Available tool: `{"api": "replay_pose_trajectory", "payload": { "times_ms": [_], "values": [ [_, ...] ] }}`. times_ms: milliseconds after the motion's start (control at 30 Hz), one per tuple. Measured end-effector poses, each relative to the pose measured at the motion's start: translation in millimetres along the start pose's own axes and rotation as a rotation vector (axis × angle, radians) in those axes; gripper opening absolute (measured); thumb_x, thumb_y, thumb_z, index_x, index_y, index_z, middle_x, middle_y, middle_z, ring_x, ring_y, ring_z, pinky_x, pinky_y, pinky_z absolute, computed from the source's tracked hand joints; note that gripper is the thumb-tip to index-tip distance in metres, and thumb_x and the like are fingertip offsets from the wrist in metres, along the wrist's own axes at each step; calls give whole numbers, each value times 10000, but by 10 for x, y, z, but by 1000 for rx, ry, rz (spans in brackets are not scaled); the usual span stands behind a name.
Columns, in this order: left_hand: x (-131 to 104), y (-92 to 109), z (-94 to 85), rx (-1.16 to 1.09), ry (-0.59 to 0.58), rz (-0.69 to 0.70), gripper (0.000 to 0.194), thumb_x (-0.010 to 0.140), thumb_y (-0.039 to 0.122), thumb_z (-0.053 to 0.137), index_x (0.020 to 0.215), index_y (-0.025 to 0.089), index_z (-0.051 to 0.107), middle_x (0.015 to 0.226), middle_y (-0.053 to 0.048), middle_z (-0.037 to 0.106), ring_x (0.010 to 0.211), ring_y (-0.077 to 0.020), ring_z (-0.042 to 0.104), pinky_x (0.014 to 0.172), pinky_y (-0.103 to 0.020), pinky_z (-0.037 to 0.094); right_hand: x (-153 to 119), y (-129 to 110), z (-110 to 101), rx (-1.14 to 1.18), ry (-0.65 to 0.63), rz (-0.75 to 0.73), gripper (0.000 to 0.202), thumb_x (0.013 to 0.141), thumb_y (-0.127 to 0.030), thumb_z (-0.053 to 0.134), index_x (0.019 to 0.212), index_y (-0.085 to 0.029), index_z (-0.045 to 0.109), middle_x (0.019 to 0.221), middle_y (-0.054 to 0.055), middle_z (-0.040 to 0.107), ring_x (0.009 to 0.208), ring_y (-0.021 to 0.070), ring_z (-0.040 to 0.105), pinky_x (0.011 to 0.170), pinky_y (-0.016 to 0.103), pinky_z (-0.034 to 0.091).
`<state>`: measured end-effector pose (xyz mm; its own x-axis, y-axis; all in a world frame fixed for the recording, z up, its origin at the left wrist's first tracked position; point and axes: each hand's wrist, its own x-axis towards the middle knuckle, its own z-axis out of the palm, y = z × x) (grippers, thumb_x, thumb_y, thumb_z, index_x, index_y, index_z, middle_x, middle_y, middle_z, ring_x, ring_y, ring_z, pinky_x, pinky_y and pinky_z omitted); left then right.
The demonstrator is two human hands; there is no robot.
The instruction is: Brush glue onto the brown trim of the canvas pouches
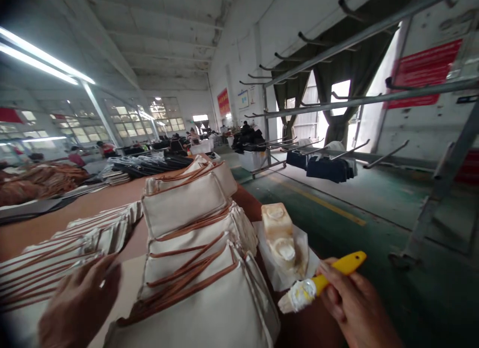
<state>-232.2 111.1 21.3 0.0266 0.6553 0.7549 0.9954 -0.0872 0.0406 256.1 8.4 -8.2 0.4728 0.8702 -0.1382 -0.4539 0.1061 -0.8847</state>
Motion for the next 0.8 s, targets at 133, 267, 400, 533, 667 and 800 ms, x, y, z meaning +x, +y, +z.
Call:
{"api": "replay_pose_trajectory", "payload": {
  "times_ms": [133, 267, 400, 533, 667, 800],
  "values": [
    [-40, 1477, -10, -142, -386, 167, 264, 955, 399, 427, 1003, 268, 650, 1015, -40, 700, 909, -221, 652, 831, -336, 456, 58, 10, -155, 25, -56, -43, 398, 752, -479, 836, 691, -171, 591, 534, -54, 387, 451, 69, 299, 421, 170, 316],
    [-155, 2262, 154, -181, -638, 137, 194, 942, 343, 484, 957, 254, 656, 1054, -40, 687, 1011, -221, 629, 818, -319, 425, 70, 55, -322, 21, -78, -59, 394, 772, -507, 816, 785, -159, 632, 523, -64, 370, 444, 65, 278, 403, 175, 249],
    [-182, 2369, 279, -66, -678, 92, 211, 928, 394, 501, 943, 224, 626, 1076, -65, 664, 1045, -257, 594, 796, -339, 397, 142, 80, -492, -3, -80, -109, 385, 823, -511, 773, 858, -152, 641, 550, -64, 372, 462, 72, 271, 406, 187, 222],
    [-140, 2336, 258, -60, -754, 99, 217, 930, 388, 495, 871, 199, 586, 1020, -74, 646, 944, -228, 626, 749, -299, 395, 411, 28, -516, -210, -118, -313, 345, 916, -504, 667, 942, -162, 628, 605, -44, 422, 501, 108, 355, 434, 211, 280],
    [-171, 2318, 121, -145, -755, 82, 167, 935, 292, 451, 849, 211, 569, 1019, -53, 635, 838, -186, 646, 677, -259, 376, 811, 16, -307, -612, -275, -658, 323, 990, -463, 509, 948, -174, 647, 739, 35, 599, 645, 193, 558, 592, 278, 439],
    [-298, 2247, -70, -329, -738, -15, 195, 920, 325, 465, 843, 237, 620, 886, -14, 671, 810, -182, 647, 687, -245, 386, 1122, 192, -93, -715, -408, -752, 283, 933, -429, 545, 847, -198, 683, 820, 63, 676, 769, 245, 639, 744, 324, 480]
  ]
}}
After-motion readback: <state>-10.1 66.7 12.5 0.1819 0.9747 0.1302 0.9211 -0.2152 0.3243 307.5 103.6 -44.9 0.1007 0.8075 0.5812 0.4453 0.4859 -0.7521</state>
